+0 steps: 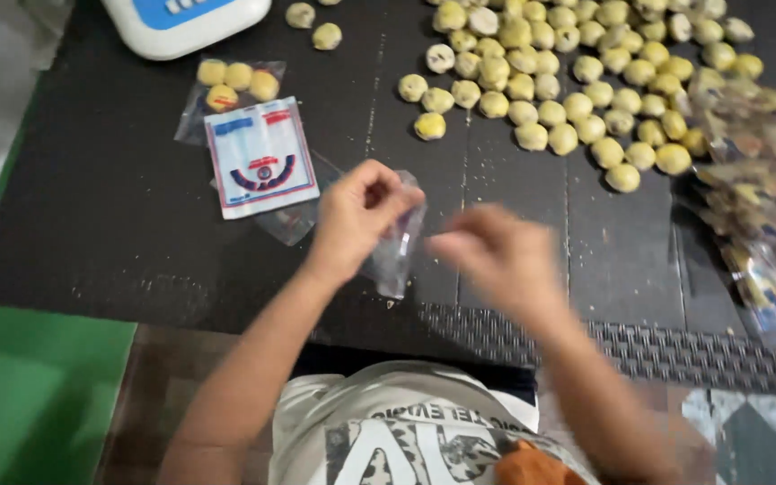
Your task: Packing small round pastries into individual plastic bags from a large pile on a table.
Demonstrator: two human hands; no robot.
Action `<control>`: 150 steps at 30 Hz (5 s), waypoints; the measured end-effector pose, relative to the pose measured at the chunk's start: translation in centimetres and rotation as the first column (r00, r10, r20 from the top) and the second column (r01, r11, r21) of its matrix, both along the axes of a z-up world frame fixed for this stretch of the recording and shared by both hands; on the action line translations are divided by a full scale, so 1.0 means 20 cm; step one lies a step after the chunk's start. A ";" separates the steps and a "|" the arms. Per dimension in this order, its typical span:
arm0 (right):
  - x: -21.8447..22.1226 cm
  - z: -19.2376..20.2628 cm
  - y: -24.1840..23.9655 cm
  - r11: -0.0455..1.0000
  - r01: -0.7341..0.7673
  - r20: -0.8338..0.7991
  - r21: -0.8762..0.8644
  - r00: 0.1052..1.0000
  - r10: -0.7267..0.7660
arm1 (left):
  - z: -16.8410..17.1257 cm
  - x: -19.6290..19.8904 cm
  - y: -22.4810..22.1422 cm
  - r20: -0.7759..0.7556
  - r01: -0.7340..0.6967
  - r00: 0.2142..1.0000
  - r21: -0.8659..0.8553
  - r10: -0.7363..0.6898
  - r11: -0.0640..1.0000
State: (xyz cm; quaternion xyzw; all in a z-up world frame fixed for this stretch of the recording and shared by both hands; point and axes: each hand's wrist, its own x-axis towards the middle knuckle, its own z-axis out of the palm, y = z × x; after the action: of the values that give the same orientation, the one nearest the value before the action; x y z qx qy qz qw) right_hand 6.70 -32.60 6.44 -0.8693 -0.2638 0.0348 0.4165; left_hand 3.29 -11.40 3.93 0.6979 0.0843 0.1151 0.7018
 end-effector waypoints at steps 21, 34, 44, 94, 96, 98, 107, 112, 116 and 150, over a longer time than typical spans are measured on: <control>-0.05 -0.16 0.34 0.994 0.110 0.450 0.000 0.887 -0.099 | -0.06 -0.02 0.16 0.493 -0.498 0.861 0.769 0.124 0.400; -0.02 -0.51 -0.15 0.960 0.204 0.452 -0.193 0.887 -0.098 | -0.41 0.00 0.14 0.224 -0.204 0.960 0.971 -0.170 0.125; 0.05 -0.57 0.19 0.953 0.266 0.487 -0.142 0.857 -0.167 | -0.51 0.02 -0.03 0.438 -0.436 0.876 0.898 -0.204 0.055; 0.59 -0.67 -0.21 0.869 0.446 0.607 -0.213 0.758 -0.239 | -0.38 0.09 -0.07 0.246 -0.233 0.969 0.920 -0.003 0.314; 0.51 -0.67 -0.21 0.848 0.489 0.645 -0.204 0.719 -0.259 | -0.40 0.09 -0.06 0.257 -0.240 0.966 0.918 -0.013 0.315; 0.44 -0.68 -0.25 0.818 0.538 0.683 -0.202 0.676 -0.276 | -0.42 0.10 -0.07 0.267 -0.243 0.963 0.913 -0.028 0.327; 0.38 -0.59 -0.36 0.733 0.553 0.553 -0.397 0.781 -0.290 | -0.42 0.08 -0.05 0.311 -0.297 0.950 0.915 -0.008 0.273; 0.23 -0.44 -0.21 0.840 0.470 0.487 -0.272 0.820 -0.302 | -0.40 0.07 -0.05 0.310 -0.298 0.951 0.902 0.012 0.312; 0.00 -0.37 0.13 0.881 0.417 0.320 -0.221 0.885 -0.339 | -0.39 0.07 -0.05 0.283 -0.272 0.959 0.910 0.013 0.312; 0.07 -0.50 0.15 0.969 0.119 0.478 -0.216 0.878 -0.001 | -0.45 0.08 -0.02 0.211 -0.179 0.973 0.943 -0.089 0.282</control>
State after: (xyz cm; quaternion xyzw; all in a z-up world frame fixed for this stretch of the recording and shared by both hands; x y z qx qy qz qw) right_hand 8.18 -29.66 -3.52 -0.9029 -0.3241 -0.1605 0.2323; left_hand 4.87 -11.71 -5.07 0.9580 -0.0608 0.2398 0.1448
